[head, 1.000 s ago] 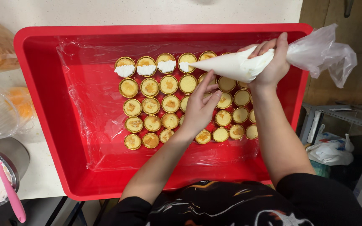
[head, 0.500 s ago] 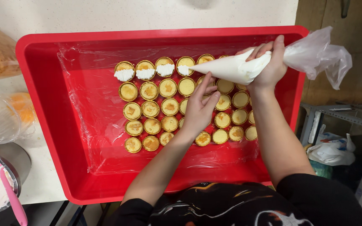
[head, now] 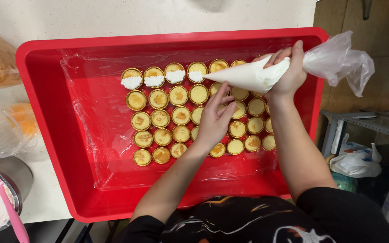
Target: The person fits a plastic piping bag, scoops whipped cream from a metal bowl into the bag using a spatula, and pipes dollops of cream onto rows of small baked tart shells arranged in a red tray, working across the tray one tart at a time.
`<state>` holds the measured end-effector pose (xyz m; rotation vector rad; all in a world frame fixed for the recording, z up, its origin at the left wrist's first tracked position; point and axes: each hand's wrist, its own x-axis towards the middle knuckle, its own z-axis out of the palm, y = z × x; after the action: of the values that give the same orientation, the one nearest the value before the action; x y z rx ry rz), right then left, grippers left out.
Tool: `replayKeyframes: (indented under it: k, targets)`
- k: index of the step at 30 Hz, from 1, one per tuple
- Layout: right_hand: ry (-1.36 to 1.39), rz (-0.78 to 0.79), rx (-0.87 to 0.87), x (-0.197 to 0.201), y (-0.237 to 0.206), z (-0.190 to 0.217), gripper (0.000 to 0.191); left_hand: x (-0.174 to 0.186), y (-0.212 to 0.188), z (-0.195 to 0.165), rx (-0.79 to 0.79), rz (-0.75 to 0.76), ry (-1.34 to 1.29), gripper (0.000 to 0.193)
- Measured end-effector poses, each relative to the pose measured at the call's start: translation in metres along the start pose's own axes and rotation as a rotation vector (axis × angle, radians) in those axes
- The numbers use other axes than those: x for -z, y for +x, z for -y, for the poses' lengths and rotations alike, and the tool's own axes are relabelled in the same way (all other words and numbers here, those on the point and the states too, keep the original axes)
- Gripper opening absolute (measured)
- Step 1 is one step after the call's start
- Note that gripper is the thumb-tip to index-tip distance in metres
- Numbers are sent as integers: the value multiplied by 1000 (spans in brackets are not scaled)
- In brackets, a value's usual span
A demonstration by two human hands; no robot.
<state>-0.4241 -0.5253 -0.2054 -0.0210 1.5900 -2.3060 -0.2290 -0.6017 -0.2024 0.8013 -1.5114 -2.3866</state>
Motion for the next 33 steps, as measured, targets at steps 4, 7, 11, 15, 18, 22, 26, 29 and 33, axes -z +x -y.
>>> replayKeyframes:
  k: [4, 7, 11, 15, 18, 22, 26, 29, 33]
  targets:
    - [26, -6, 33, -2, 0, 0, 50, -1, 3, -2, -7, -5, 0, 63]
    - [-6, -2, 7, -1, 0, 2, 50, -2, 1, -1, -3, 3, 4, 64]
    - [3, 14, 1, 1, 0, 2, 50, -2, -2, 2, 9, 10, 12, 64]
    - [18, 9, 19, 0, 2, 1, 50, -4, 2, 4, 0, 7, -14, 65]
    - [44, 20, 39, -1, 3, 1, 50, -5, 6, 4, -22, 5, -6, 65]
    - [28, 26, 10, 1, 3, 3, 51, -6, 5, 5, -13, 20, -2, 65]
    - [-8, 4, 8, 3, 2, 4, 49, -7, -2, 5, 5, 31, 7, 65]
    - [6, -4, -2, 2, 2, 3, 49, -7, -2, 5, 6, 29, -8, 66]
    - [21, -10, 29, 0, 2, 3, 49, -8, 4, 4, 6, 23, -14, 65]
